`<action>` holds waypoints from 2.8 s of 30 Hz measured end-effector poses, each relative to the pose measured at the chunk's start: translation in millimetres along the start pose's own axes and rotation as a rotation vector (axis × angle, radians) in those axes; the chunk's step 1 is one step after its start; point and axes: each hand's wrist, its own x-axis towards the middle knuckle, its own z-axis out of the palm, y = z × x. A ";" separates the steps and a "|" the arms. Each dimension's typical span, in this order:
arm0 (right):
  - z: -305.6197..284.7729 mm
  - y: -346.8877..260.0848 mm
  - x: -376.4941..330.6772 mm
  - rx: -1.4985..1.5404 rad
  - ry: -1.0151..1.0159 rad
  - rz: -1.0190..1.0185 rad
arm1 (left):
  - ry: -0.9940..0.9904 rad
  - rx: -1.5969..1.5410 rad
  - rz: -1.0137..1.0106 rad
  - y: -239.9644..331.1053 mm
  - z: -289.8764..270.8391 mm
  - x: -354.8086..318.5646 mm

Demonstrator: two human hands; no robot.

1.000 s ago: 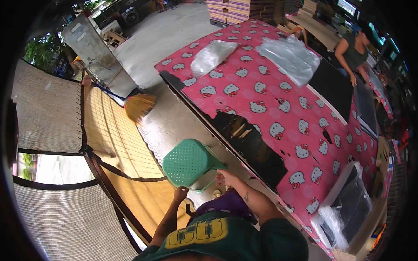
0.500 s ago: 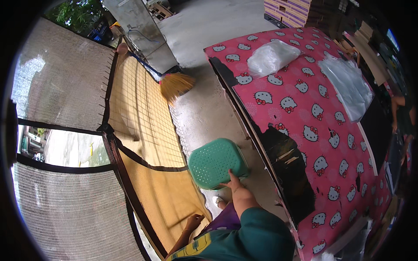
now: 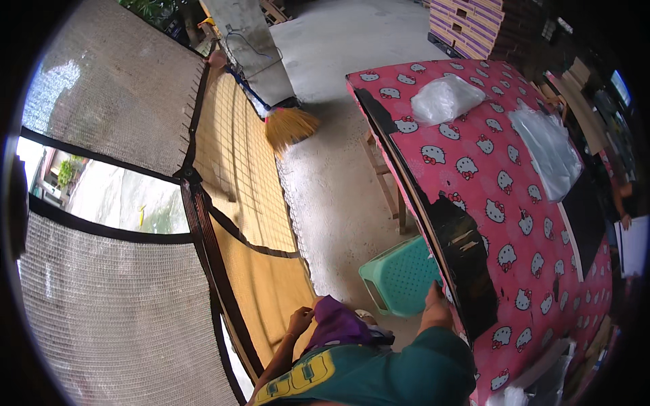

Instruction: The person places black and white illustration boards into plastic bags and stacks them on a table.

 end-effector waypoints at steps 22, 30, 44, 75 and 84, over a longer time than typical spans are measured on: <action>-481.9 -410.2 254.7 0.322 0.909 -0.223 | -0.138 -0.203 -0.221 116.5 -153.8 350.2; -581.6 -392.9 358.1 0.399 1.209 -0.178 | -0.105 -0.224 -0.183 269.2 -208.6 518.9; -898.9 -442.7 399.8 0.874 0.708 -0.126 | -0.365 0.136 -0.232 458.4 -331.1 858.4; -998.4 -408.4 803.1 0.343 1.188 0.397 | -0.343 0.276 0.851 1148.3 -50.4 1248.0; -1049.5 -492.4 1004.3 1.036 0.741 -0.007 | -0.919 -0.057 2.140 1573.5 134.1 945.1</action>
